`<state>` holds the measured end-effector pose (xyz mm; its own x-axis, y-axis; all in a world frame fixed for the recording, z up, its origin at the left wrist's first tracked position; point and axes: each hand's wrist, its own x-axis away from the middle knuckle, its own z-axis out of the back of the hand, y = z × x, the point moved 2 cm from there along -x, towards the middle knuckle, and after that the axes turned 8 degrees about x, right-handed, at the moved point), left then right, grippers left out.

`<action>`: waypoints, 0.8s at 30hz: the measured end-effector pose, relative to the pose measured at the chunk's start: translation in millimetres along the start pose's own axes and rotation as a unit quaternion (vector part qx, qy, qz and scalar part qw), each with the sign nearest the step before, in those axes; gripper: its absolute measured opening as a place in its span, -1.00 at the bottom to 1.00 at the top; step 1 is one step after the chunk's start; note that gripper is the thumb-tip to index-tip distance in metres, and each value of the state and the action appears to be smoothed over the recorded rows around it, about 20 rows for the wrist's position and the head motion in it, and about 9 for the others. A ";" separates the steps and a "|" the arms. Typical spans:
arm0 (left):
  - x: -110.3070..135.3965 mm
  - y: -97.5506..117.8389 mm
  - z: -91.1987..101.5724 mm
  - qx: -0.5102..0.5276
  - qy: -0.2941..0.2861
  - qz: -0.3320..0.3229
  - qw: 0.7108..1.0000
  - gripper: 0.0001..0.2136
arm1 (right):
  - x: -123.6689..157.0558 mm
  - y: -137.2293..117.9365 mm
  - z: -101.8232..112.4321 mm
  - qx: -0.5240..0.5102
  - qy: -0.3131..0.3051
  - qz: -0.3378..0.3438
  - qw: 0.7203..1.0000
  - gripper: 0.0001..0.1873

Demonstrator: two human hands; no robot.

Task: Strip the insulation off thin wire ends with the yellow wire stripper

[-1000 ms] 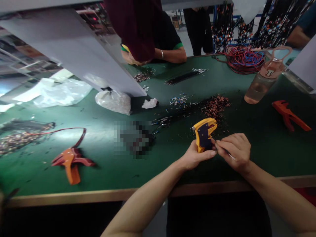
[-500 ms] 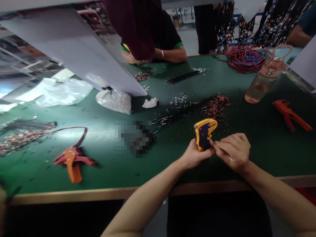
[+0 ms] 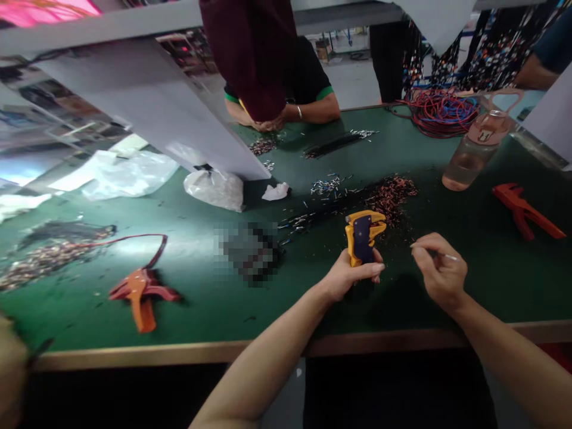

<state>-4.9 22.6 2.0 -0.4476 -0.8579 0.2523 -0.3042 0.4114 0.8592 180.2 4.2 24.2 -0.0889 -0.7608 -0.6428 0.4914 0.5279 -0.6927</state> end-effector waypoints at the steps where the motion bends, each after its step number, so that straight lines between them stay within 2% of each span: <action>1: 0.3 0.1 1.2 0.018 -0.018 0.007 1.000 -0.59 | -0.4 5.3 0.1 -0.041 0.003 -0.054 0.998 -0.87; 3: 1.6 0.4 3.4 0.025 -0.050 0.019 0.998 -0.56 | -0.7 15.0 -1.3 -0.115 0.010 -0.137 0.984 -0.83; 6: 4.1 -0.2 5.1 0.000 -0.093 0.044 0.995 -0.55 | -0.4 24.1 -5.1 -0.181 0.016 -0.193 0.964 -0.82; 12: 6.6 -2.1 3.6 -0.024 -0.143 0.077 0.986 -0.52 | 1.7 26.9 -11.6 -0.225 -0.021 -0.239 0.944 -0.77; 24: 7.6 -4.0 0.5 -0.017 -0.154 0.086 0.984 -0.50 | 2.5 22.5 -18.4 -0.259 -0.065 -0.323 0.908 -0.68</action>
<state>-7.5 14.6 0.3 -0.7251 -0.6403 0.2533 -0.1751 0.5271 0.8316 175.1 21.1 0.9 -0.0940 -0.9952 -0.0279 -0.1034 0.0376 -0.9939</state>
